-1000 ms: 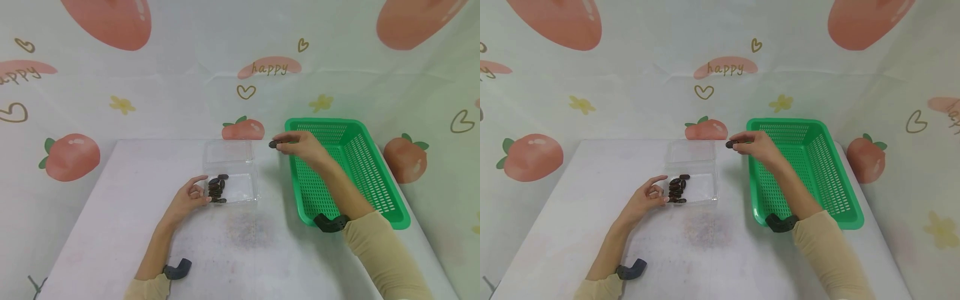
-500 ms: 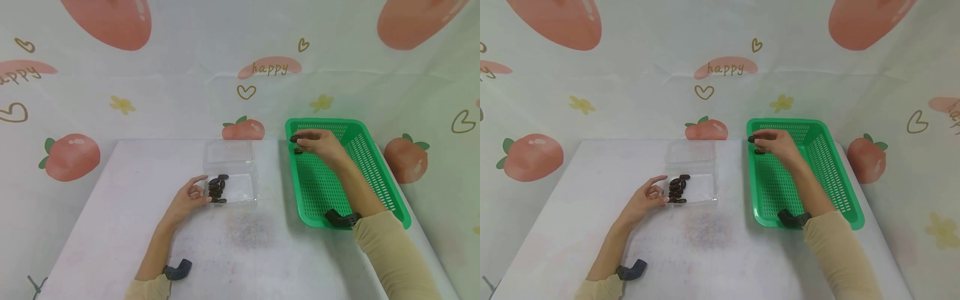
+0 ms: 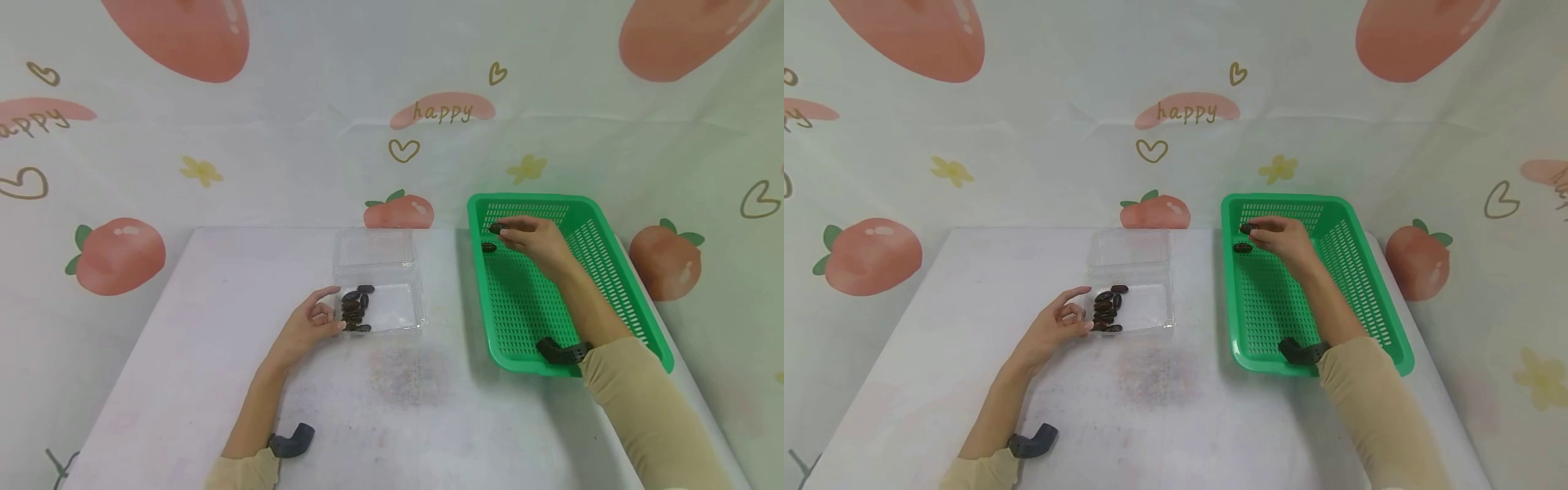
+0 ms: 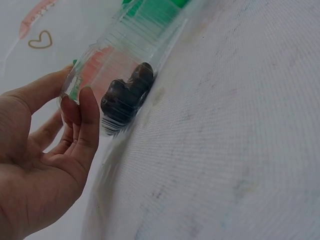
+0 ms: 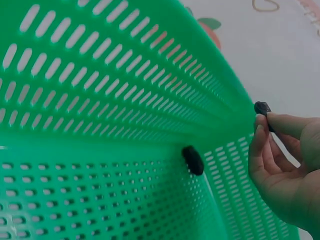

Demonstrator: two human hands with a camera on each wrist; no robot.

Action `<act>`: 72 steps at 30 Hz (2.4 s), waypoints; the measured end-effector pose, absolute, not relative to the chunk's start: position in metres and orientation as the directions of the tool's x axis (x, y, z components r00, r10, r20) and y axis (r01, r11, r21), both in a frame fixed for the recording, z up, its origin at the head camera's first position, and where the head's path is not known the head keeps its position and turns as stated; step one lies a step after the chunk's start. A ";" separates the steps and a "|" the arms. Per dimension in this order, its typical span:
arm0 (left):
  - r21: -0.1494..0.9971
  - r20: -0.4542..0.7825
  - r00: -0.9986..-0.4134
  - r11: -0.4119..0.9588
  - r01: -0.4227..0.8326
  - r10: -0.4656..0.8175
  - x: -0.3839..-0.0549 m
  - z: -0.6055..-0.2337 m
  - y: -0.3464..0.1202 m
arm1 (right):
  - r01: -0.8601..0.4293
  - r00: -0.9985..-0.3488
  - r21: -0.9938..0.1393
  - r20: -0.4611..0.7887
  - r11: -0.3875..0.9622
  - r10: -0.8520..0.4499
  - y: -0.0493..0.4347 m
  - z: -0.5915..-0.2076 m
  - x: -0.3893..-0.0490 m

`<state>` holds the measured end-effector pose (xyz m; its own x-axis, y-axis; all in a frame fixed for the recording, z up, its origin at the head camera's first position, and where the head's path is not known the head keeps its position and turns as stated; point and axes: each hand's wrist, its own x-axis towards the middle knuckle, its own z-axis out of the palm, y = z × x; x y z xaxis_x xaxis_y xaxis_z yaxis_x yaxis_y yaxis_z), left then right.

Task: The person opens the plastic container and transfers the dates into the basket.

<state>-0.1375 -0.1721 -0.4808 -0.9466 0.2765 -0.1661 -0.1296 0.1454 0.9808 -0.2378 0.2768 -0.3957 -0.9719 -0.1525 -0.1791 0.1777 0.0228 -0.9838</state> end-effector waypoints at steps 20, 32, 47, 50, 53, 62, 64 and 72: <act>0.983 -0.171 -0.948 0.115 -0.144 0.270 -0.138 -0.481 -0.174 | 0.207 -0.973 -0.978 -0.207 0.019 -0.102 0.299 -0.413 -0.250; 0.984 -0.162 -0.948 0.118 -0.134 0.274 -0.138 -0.481 -0.174 | 0.202 -0.973 -0.962 -0.218 0.186 -0.072 0.308 -0.424 -0.257; 0.981 -0.171 -0.948 0.136 -0.138 0.268 -0.137 -0.479 -0.174 | 0.184 -0.969 -0.878 -0.237 0.441 -0.067 0.317 -0.437 -0.261; 0.982 -0.173 -0.946 0.125 -0.143 0.275 -0.137 -0.481 -0.173 | 0.201 -0.965 -0.860 -0.256 0.468 -0.057 0.321 -0.444 -0.261; 0.982 -0.180 -0.942 0.113 -0.154 0.284 -0.136 -0.483 -0.173 | 0.224 -0.961 -0.858 -0.274 0.462 -0.044 0.326 -0.453 -0.260; 0.979 -0.185 -0.945 0.134 -0.154 0.269 -0.135 -0.483 -0.172 | 0.238 -0.953 -0.872 -0.294 0.427 -0.068 0.326 -0.456 -0.264; 0.979 -0.186 -0.946 0.129 -0.157 0.264 -0.135 -0.482 -0.172 | 0.238 -0.951 -0.866 -0.300 0.439 -0.075 0.327 -0.454 -0.265; 0.983 -0.176 -0.945 0.095 -0.155 0.276 -0.135 -0.483 -0.171 | 0.230 -0.948 -0.846 -0.307 0.482 -0.087 0.333 -0.449 -0.263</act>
